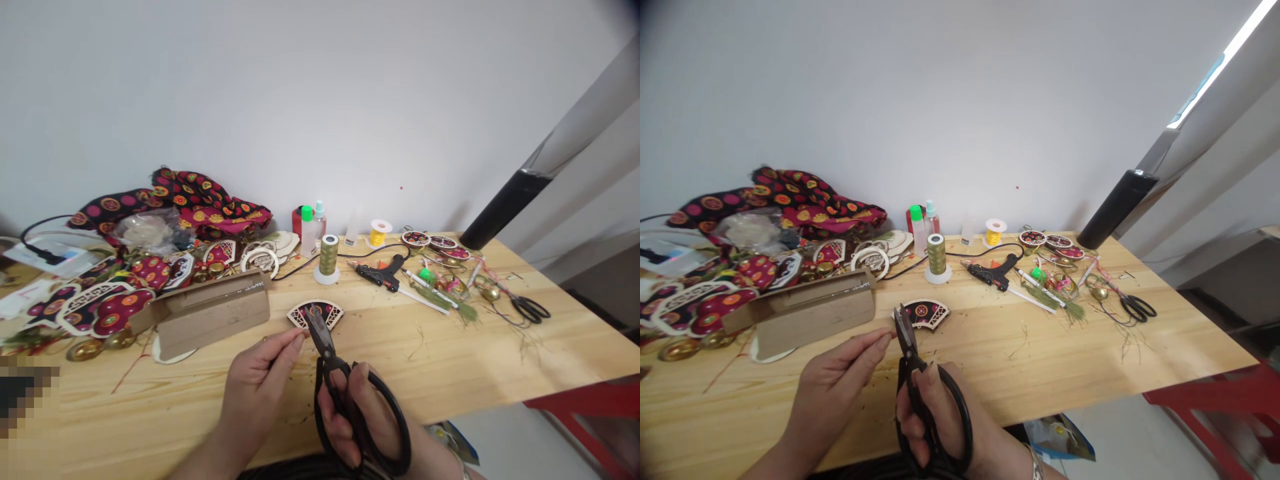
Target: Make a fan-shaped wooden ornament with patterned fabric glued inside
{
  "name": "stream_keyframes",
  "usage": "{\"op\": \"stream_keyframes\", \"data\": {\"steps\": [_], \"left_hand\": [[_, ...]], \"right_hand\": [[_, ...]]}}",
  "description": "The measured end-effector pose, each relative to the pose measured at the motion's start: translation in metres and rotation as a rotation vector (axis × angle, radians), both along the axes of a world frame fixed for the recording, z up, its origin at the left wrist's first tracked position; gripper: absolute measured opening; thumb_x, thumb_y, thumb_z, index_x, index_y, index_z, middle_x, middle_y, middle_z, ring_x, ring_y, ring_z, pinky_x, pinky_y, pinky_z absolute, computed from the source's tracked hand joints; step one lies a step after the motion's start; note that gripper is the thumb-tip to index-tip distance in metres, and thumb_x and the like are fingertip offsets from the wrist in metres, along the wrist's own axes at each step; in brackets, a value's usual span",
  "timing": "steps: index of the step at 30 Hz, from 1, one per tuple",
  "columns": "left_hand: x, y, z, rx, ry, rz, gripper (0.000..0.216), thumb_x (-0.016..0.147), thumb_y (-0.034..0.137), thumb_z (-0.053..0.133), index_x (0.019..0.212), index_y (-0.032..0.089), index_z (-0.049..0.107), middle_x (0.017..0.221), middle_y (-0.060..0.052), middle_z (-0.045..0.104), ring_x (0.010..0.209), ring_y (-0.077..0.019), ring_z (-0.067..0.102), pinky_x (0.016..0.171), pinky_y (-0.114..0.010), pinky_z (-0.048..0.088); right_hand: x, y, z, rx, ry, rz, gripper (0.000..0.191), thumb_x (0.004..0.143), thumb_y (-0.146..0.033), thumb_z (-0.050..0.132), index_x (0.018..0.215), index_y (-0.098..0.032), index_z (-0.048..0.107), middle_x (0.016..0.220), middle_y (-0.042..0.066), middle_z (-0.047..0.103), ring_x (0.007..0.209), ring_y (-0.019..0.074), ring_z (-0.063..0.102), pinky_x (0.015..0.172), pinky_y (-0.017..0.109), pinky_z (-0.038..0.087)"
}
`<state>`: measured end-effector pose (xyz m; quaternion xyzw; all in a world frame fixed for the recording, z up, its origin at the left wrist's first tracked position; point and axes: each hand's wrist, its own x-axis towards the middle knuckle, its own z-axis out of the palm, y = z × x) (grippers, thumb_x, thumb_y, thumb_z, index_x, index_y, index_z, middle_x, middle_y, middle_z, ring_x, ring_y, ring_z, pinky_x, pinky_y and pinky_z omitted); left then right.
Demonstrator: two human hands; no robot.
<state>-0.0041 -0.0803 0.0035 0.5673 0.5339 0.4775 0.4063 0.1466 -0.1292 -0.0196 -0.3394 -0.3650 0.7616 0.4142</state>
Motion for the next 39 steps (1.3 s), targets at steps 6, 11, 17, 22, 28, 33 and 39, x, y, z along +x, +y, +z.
{"op": "stream_keyframes", "data": {"steps": [6,11,17,22,28,33,39], "left_hand": [[0.002,0.001,0.004,-0.027,-0.027,0.016,0.015,0.067,0.029,0.07,0.077,0.026,0.081,0.074,-0.004,0.077,0.069,-0.0227,0.069,0.071,-0.03,0.055],[0.003,0.0,0.005,-0.037,-0.013,0.037,0.015,0.067,0.031,0.071,0.076,0.026,0.081,0.051,-0.001,0.066,0.052,-0.0189,0.06,0.057,-0.028,0.05],[0.001,-0.002,-0.002,-0.043,0.034,0.032,0.018,0.069,0.034,0.07,0.08,0.025,0.081,0.056,-0.001,0.066,0.045,-0.0138,0.047,0.046,-0.025,0.04],[-0.004,-0.001,-0.008,-0.146,-0.042,0.033,0.021,0.07,0.037,0.073,0.083,0.022,0.08,0.045,0.003,0.049,0.044,-0.0115,0.039,0.041,-0.022,0.03],[-0.009,0.007,-0.009,-0.275,-0.359,0.03,0.033,0.067,0.042,0.078,0.088,0.017,0.078,0.049,0.005,0.046,0.043,-0.0056,0.032,0.041,-0.018,0.024],[-0.008,0.011,-0.009,-0.323,-0.451,0.039,0.035,0.063,0.04,0.082,0.085,0.014,0.077,0.047,0.006,0.045,0.042,-0.0035,0.032,0.04,-0.015,0.022],[-0.008,0.013,-0.009,-0.358,-0.545,0.051,0.033,0.061,0.038,0.084,0.083,0.015,0.076,0.05,0.006,0.047,0.044,-0.0025,0.031,0.04,-0.014,0.021]], "right_hand": [[0.0,0.001,0.002,0.014,-0.009,-0.004,0.073,0.071,-0.087,0.039,0.069,-0.015,0.052,0.048,-0.007,0.04,0.031,0.0014,0.031,0.03,0.016,0.022],[0.0,0.0,-0.003,0.042,-0.012,-0.005,0.073,0.072,-0.086,0.038,0.069,-0.014,0.052,0.047,-0.008,0.039,0.03,0.0015,0.03,0.03,0.016,0.022],[0.0,-0.001,-0.011,0.085,-0.039,-0.036,0.07,0.078,-0.083,0.033,0.072,-0.016,0.05,0.049,-0.009,0.034,0.032,0.0021,0.027,0.031,0.016,0.02],[0.029,0.008,0.009,0.291,-0.552,-0.177,0.064,0.082,-0.078,0.031,0.066,-0.019,0.048,0.046,-0.006,0.037,0.036,0.0068,0.033,0.037,0.02,0.025],[0.104,0.013,0.026,0.193,-2.01,-0.15,0.029,0.088,-0.04,0.049,0.074,-0.017,0.06,0.07,0.013,0.068,0.065,0.0273,0.065,0.056,0.032,0.038],[0.148,0.004,0.017,0.077,-2.119,-0.054,0.034,0.09,-0.039,0.043,0.07,-0.017,0.06,0.074,0.016,0.07,0.074,0.0295,0.068,0.058,0.032,0.041],[0.163,0.007,0.018,0.098,-2.071,-0.018,0.026,0.083,-0.029,0.045,0.066,-0.018,0.063,0.073,0.014,0.071,0.068,0.0253,0.067,0.055,0.029,0.039]]}}
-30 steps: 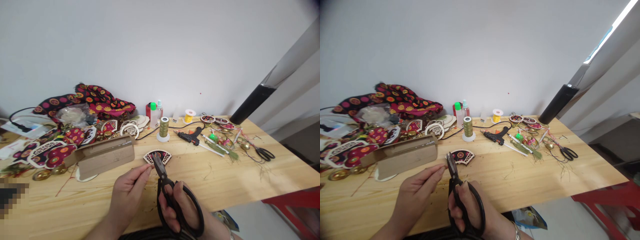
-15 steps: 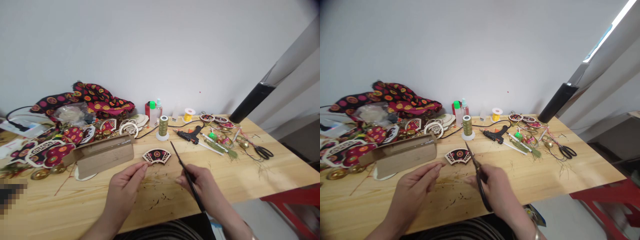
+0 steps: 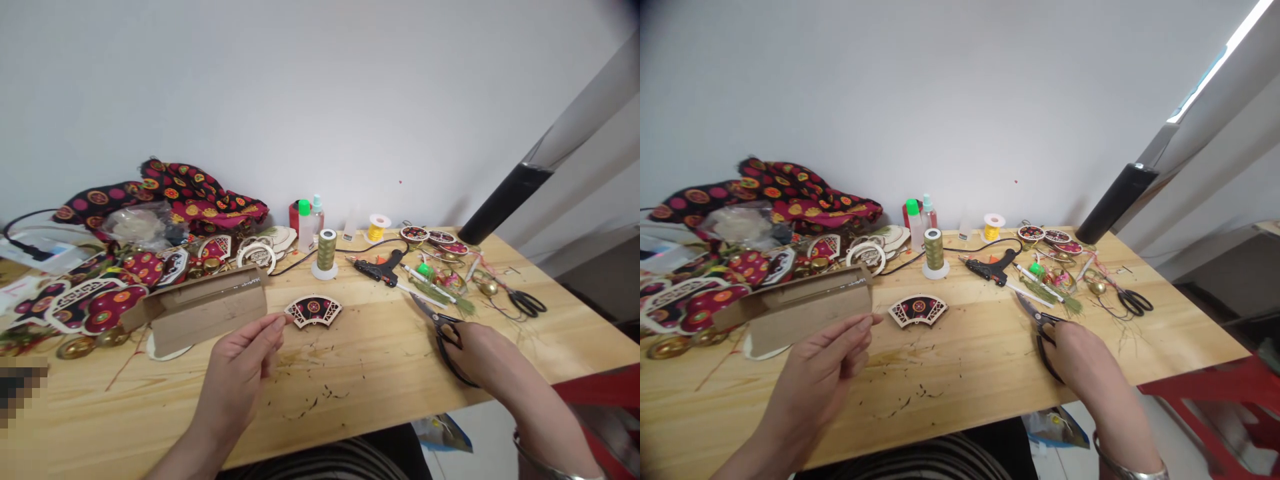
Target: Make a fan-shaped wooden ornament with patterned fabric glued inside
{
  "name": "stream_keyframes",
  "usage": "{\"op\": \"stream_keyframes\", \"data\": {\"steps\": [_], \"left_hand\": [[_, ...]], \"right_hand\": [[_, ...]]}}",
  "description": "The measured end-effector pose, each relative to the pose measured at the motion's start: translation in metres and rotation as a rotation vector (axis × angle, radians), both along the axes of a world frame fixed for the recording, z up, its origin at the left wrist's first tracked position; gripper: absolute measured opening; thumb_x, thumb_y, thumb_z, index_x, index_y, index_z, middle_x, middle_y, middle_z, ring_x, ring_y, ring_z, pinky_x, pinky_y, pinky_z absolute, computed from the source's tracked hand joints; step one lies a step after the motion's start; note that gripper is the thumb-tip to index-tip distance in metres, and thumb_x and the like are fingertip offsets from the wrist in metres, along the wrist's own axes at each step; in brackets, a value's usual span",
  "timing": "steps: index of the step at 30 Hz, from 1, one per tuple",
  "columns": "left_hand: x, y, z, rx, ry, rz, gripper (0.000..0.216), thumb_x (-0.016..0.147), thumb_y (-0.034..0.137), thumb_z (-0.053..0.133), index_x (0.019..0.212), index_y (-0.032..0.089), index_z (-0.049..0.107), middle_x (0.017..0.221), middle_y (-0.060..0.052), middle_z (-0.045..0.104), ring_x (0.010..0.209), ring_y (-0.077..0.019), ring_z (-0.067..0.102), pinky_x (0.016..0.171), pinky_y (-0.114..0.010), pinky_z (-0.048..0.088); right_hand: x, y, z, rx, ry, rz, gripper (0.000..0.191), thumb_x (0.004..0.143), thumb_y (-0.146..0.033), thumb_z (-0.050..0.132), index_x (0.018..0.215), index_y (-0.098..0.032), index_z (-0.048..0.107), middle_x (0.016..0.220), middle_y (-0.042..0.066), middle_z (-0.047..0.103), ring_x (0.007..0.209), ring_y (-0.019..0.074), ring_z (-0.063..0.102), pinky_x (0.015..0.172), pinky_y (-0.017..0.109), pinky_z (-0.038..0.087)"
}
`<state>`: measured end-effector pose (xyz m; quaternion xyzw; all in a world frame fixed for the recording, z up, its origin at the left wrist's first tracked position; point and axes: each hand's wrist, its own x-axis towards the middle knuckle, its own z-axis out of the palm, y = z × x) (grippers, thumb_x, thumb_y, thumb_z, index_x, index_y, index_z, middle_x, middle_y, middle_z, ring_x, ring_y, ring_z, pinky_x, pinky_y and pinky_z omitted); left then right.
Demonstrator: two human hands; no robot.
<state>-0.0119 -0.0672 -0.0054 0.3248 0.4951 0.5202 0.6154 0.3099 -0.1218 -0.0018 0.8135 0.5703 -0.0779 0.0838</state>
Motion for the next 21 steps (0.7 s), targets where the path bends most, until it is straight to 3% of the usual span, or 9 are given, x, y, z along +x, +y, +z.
{"op": "stream_keyframes", "data": {"steps": [6,8,10,13,15,18,21], "left_hand": [[-0.006,0.001,0.01,0.039,-0.085,0.011,0.027,0.062,0.033,0.084,0.078,0.014,0.074,0.052,0.006,0.045,0.046,-0.003,0.032,0.039,-0.013,0.023],[-0.007,0.001,0.014,0.048,-0.123,0.006,0.025,0.062,0.031,0.084,0.076,0.014,0.073,0.053,0.005,0.045,0.046,-0.003,0.032,0.039,-0.012,0.024],[-0.006,0.001,0.018,0.053,-0.164,0.001,0.024,0.062,0.03,0.084,0.074,0.014,0.071,0.052,0.006,0.044,0.046,-0.0031,0.032,0.038,-0.012,0.025],[-0.003,0.0,0.025,0.055,-0.214,-0.012,0.023,0.062,0.029,0.084,0.072,0.014,0.07,0.051,0.006,0.042,0.045,-0.0028,0.032,0.037,-0.011,0.025],[0.0,-0.002,0.029,0.065,-0.241,-0.015,0.022,0.063,0.028,0.084,0.072,0.014,0.069,0.051,0.006,0.042,0.045,-0.0029,0.032,0.037,-0.011,0.026],[0.002,-0.004,0.034,0.103,-0.27,-0.019,0.021,0.064,0.027,0.083,0.072,0.014,0.069,0.05,0.006,0.041,0.045,-0.0035,0.033,0.037,-0.011,0.028],[0.002,-0.008,0.04,0.155,-0.276,-0.033,0.019,0.067,0.027,0.081,0.072,0.014,0.068,0.051,0.006,0.041,0.044,-0.0039,0.032,0.037,-0.012,0.031]], "right_hand": [[0.004,0.007,0.002,0.005,-0.063,-0.061,0.027,0.081,-0.029,0.05,0.065,-0.015,0.066,0.071,0.018,0.07,0.068,0.0283,0.067,0.054,0.031,0.041],[0.0,0.009,0.006,0.077,-0.095,-0.091,0.028,0.083,-0.03,0.05,0.069,-0.013,0.067,0.073,0.019,0.07,0.071,0.0311,0.068,0.056,0.034,0.044],[-0.013,0.011,0.011,0.252,-0.042,-0.049,0.026,0.087,-0.031,0.05,0.08,-0.013,0.069,0.081,0.018,0.072,0.077,0.0319,0.069,0.063,0.037,0.048],[-0.05,0.017,0.02,0.596,0.36,0.219,0.023,0.092,-0.027,0.048,0.095,-0.018,0.069,0.097,0.01,0.073,0.088,0.0249,0.069,0.077,0.036,0.051],[-0.082,0.021,0.025,0.666,0.709,0.41,0.022,0.094,-0.025,0.047,0.099,-0.019,0.068,0.098,0.006,0.073,0.09,0.0186,0.068,0.081,0.03,0.052],[-0.126,0.027,0.029,0.656,1.059,0.625,0.029,0.094,-0.02,0.049,0.122,-0.019,0.058,0.119,0.006,0.067,0.11,0.0144,0.06,0.097,0.028,0.046],[-0.156,0.034,0.031,0.491,1.253,0.801,0.056,0.089,-0.023,0.061,0.141,-0.018,0.04,0.139,0.01,0.052,0.126,0.0159,0.049,0.107,0.03,0.038]]}}
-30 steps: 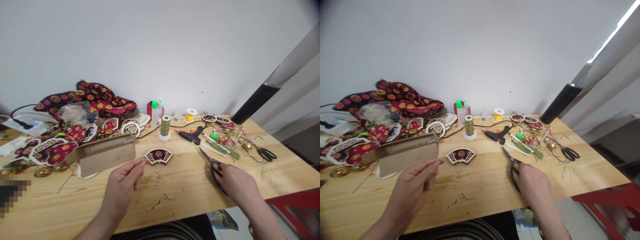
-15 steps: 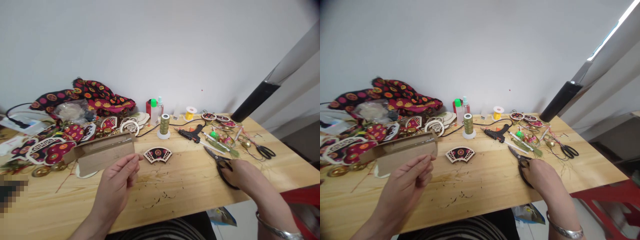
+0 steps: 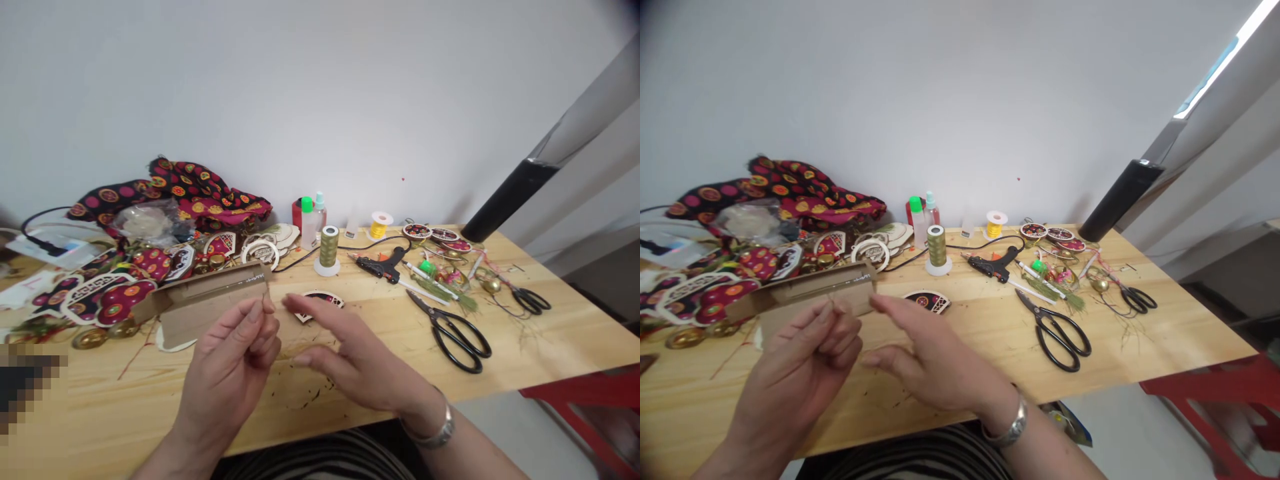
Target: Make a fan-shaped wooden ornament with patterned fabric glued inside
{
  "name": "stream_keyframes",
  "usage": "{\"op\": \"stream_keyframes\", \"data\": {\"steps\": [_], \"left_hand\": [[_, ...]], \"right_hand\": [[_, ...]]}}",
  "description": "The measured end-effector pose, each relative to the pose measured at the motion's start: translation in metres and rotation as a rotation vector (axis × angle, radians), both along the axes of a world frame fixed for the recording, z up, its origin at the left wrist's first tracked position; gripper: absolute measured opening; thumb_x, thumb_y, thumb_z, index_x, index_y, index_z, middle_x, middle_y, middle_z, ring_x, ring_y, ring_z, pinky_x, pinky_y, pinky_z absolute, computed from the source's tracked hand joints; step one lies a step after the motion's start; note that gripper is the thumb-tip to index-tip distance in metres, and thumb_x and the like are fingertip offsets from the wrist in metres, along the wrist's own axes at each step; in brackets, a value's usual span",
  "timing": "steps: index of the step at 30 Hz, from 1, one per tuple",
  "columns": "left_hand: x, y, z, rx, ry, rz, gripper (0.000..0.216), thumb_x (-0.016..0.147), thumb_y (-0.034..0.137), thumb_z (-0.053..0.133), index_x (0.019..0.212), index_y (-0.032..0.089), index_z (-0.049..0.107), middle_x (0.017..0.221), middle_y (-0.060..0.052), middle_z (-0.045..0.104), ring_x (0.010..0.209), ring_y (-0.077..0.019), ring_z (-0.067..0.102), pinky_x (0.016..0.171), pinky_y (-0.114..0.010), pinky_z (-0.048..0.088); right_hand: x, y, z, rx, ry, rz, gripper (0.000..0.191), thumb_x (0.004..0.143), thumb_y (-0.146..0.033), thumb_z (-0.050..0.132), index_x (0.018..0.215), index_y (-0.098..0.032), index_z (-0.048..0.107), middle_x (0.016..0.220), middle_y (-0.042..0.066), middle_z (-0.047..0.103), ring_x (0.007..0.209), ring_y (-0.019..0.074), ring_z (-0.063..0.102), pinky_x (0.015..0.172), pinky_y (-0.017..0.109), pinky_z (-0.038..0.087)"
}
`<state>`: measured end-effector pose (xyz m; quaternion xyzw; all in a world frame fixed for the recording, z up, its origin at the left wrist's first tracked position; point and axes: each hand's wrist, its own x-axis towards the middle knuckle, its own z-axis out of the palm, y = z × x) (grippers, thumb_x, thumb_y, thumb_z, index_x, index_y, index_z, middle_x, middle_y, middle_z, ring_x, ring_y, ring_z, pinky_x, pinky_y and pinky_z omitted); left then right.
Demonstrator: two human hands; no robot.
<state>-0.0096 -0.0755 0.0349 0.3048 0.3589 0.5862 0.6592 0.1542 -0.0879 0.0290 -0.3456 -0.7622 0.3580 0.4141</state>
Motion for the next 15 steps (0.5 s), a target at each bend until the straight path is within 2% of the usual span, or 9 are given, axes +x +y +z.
{"op": "stream_keyframes", "data": {"steps": [2,3,6,8,12,15], "left_hand": [[-0.001,-0.003,0.003,0.045,0.005,0.015,0.016,0.07,0.026,0.079,0.07,0.014,0.067,0.052,0.006,0.041,0.044,-0.0043,0.031,0.037,-0.013,0.031],[-0.002,-0.004,0.005,0.064,0.008,0.025,0.015,0.071,0.025,0.078,0.07,0.014,0.067,0.052,0.006,0.04,0.044,-0.0045,0.031,0.036,-0.014,0.032],[-0.005,-0.007,0.006,0.107,-0.004,0.033,0.011,0.074,0.024,0.075,0.073,0.016,0.068,0.053,0.006,0.039,0.044,-0.0055,0.032,0.037,-0.015,0.033],[-0.007,-0.007,0.006,0.136,-0.026,0.032,0.01,0.075,0.024,0.074,0.076,0.016,0.068,0.052,0.007,0.038,0.044,-0.006,0.033,0.037,-0.015,0.035],[-0.009,-0.005,0.005,0.177,-0.056,0.055,0.01,0.075,0.021,0.074,0.073,0.014,0.067,0.053,0.006,0.039,0.047,-0.0059,0.032,0.039,-0.014,0.037],[-0.011,-0.003,0.005,0.201,-0.06,0.052,0.013,0.075,0.023,0.075,0.072,0.014,0.066,0.054,0.006,0.039,0.048,-0.0059,0.03,0.039,-0.014,0.037]], "right_hand": [[-0.012,0.004,-0.001,-0.044,0.015,0.111,0.071,0.083,-0.028,0.07,0.144,-0.019,0.035,0.138,0.011,0.052,0.125,0.0181,0.05,0.106,0.032,0.039],[-0.016,0.005,-0.001,-0.068,0.013,0.142,0.071,0.081,-0.029,0.072,0.143,-0.02,0.037,0.133,0.01,0.056,0.12,0.0183,0.053,0.103,0.031,0.042],[-0.024,0.007,-0.005,-0.147,-0.015,0.164,0.046,0.084,-0.026,0.069,0.127,-0.021,0.055,0.106,0.004,0.069,0.093,0.015,0.063,0.085,0.026,0.049],[-0.026,0.006,-0.009,-0.152,-0.021,0.109,0.03,0.086,-0.024,0.066,0.115,-0.018,0.064,0.088,0.001,0.07,0.077,0.0122,0.063,0.074,0.023,0.049],[-0.021,0.008,-0.015,-0.061,0.024,-0.03,0.011,0.086,-0.017,0.064,0.091,-0.015,0.073,0.074,0.0,0.07,0.066,0.0091,0.059,0.066,0.019,0.045],[-0.011,0.014,-0.011,-0.031,0.015,-0.051,0.011,0.085,-0.014,0.063,0.081,-0.013,0.074,0.068,0.0,0.068,0.062,0.0081,0.057,0.061,0.018,0.043]]}}
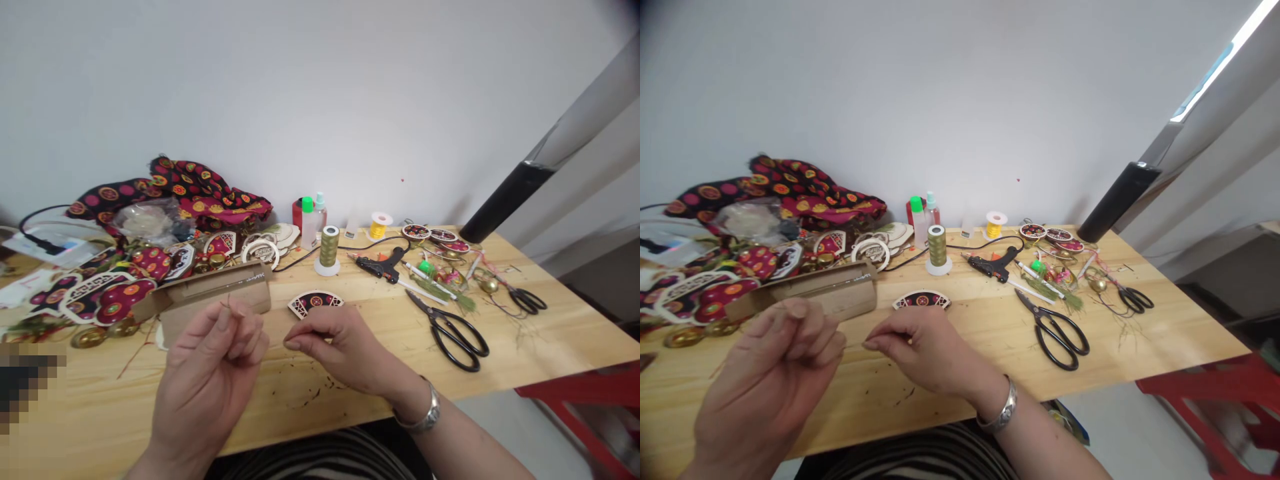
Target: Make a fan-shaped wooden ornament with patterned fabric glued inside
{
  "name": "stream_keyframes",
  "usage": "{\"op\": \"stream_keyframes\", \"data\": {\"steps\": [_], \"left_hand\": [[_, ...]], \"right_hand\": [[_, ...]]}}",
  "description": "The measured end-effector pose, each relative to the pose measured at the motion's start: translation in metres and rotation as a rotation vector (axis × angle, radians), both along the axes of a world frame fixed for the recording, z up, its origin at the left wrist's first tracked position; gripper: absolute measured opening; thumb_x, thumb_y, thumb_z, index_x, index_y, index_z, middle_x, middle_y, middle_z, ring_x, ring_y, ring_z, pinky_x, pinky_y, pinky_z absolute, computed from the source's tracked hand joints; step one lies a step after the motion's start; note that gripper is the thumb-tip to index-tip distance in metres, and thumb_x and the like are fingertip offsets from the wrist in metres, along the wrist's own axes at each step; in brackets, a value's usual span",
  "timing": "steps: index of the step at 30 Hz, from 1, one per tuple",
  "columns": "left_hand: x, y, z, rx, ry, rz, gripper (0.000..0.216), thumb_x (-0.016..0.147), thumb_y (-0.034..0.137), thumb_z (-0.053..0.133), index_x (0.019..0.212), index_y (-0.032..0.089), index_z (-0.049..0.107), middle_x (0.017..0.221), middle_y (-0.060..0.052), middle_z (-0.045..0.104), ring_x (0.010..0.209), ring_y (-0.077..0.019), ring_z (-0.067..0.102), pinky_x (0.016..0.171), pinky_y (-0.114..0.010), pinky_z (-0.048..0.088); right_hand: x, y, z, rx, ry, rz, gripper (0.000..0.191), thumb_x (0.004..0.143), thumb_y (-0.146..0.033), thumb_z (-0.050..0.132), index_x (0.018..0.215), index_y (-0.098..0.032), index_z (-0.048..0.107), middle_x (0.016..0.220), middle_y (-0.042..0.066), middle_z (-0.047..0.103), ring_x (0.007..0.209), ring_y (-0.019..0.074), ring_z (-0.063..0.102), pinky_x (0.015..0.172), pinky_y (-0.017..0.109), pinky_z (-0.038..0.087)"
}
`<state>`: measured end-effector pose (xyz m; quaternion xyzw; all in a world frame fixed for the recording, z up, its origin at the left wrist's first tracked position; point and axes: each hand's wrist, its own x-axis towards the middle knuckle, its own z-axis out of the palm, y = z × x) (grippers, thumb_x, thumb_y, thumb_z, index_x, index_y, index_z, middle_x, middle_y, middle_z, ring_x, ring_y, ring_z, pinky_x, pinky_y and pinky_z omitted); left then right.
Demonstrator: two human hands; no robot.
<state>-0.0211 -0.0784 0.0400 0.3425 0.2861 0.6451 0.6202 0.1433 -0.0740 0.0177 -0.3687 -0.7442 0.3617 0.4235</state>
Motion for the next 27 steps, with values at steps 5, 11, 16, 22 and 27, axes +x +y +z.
{"op": "stream_keyframes", "data": {"steps": [5,11,16,22,27], "left_hand": [[-0.001,0.003,0.001,0.043,-0.027,-0.003,0.012,0.078,0.024,0.073,0.074,0.016,0.064,0.056,0.006,0.041,0.052,-0.0076,0.034,0.046,-0.015,0.044],[0.0,0.001,0.0,0.062,-0.013,0.036,0.015,0.078,0.026,0.074,0.069,0.019,0.064,0.053,0.006,0.048,0.063,-0.0093,0.049,0.089,-0.025,0.053],[0.0,-0.001,-0.002,0.015,-0.003,0.032,0.014,0.073,0.029,0.078,0.071,0.022,0.067,0.051,0.005,0.05,0.085,-0.0135,0.058,0.103,-0.032,0.045],[0.0,-0.001,0.001,-0.065,-0.01,0.104,0.018,0.064,0.03,0.084,0.069,0.023,0.068,0.05,0.005,0.047,0.094,-0.0158,0.058,0.092,-0.028,0.052],[-0.005,-0.001,-0.002,-0.124,0.02,0.132,0.023,0.061,0.031,0.086,0.065,0.022,0.066,0.051,0.005,0.048,0.092,-0.0155,0.057,0.088,-0.026,0.055]], "right_hand": [[0.021,0.014,0.012,-0.002,0.005,-0.067,0.009,0.084,-0.017,0.066,0.08,-0.014,0.073,0.07,0.0,0.069,0.063,0.0084,0.058,0.06,0.018,0.042],[0.043,0.027,0.022,0.035,-0.081,-0.15,0.013,0.084,-0.015,0.064,0.073,-0.015,0.071,0.067,-0.001,0.068,0.062,0.0085,0.057,0.06,0.019,0.042],[0.059,0.033,0.027,0.054,-0.116,-0.253,0.015,0.085,-0.02,0.063,0.071,-0.018,0.069,0.067,-0.002,0.066,0.063,0.0094,0.055,0.061,0.022,0.042],[0.076,0.034,0.027,0.052,-0.077,-0.316,0.014,0.084,-0.021,0.063,0.073,-0.019,0.069,0.066,-0.003,0.064,0.062,0.0092,0.053,0.059,0.022,0.04],[0.083,0.031,0.025,0.031,-0.058,-0.331,0.013,0.084,-0.022,0.063,0.073,-0.018,0.068,0.068,-0.002,0.065,0.064,0.0096,0.054,0.061,0.022,0.041]]}}
